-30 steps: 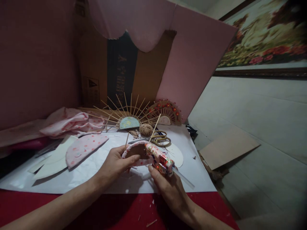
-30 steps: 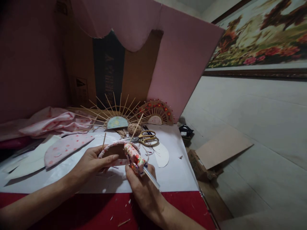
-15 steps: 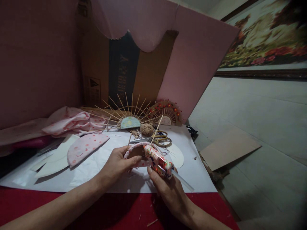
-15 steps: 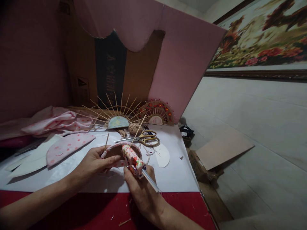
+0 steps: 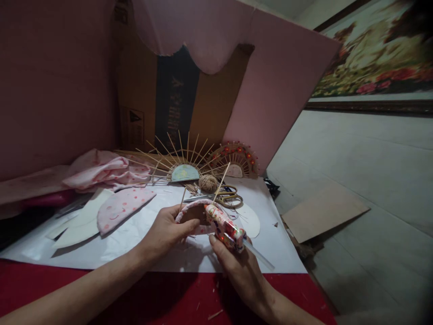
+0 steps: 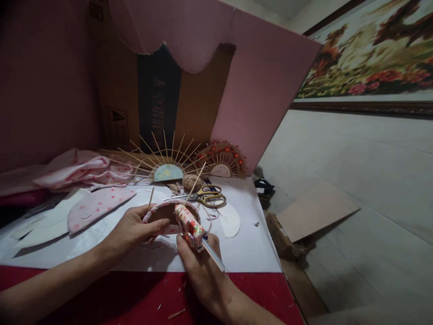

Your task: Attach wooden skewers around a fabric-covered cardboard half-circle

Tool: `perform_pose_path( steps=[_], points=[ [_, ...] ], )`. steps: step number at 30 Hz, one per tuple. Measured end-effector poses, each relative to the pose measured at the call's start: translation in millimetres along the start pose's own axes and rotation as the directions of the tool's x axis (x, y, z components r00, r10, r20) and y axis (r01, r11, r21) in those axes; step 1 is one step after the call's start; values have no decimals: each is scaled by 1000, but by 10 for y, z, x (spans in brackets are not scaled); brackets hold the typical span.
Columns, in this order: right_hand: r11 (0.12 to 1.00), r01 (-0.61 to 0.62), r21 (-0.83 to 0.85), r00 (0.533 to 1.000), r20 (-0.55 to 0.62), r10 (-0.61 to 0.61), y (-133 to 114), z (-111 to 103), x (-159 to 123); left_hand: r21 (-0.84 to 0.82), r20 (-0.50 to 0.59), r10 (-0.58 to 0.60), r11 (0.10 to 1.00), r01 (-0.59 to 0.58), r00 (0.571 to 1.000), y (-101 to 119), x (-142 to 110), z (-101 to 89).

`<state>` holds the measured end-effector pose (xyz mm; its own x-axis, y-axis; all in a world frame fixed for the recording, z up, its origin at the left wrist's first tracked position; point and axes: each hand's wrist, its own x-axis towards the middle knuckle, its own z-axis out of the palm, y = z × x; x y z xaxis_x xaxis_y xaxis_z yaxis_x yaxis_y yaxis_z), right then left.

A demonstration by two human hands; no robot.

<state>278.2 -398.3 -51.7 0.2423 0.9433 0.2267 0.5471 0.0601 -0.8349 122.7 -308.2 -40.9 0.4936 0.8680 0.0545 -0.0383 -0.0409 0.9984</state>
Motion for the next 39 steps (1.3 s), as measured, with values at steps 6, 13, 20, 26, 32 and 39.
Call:
perform_pose_path(
  steps=[6,13,20,26,32,39],
  points=[
    [996,4,87,1000,4,-4,58,-5,16,14,-40,-22,1000,22,999,34,-7,-5],
    [997,-20,75,1000,16,19,42,-11,29,4,-48,-53,999,53,997,31,2,-6],
    [995,-29,94,999,44,25,-12,-18,30,-17,-18,-59,998,59,998,31,7,14],
    [991,-88,98,995,51,83,-33,-17,18,-25,-18,-69,997,69,997,-7,2,3],
    [978,-124,170,988,114,105,-31,-10,40,-42,-28,-72,997,71,997,2,10,0],
    [942,-169,289,978,171,123,50,-7,85,-52,-31,-106,993,104,994,50,15,0]
  ],
)
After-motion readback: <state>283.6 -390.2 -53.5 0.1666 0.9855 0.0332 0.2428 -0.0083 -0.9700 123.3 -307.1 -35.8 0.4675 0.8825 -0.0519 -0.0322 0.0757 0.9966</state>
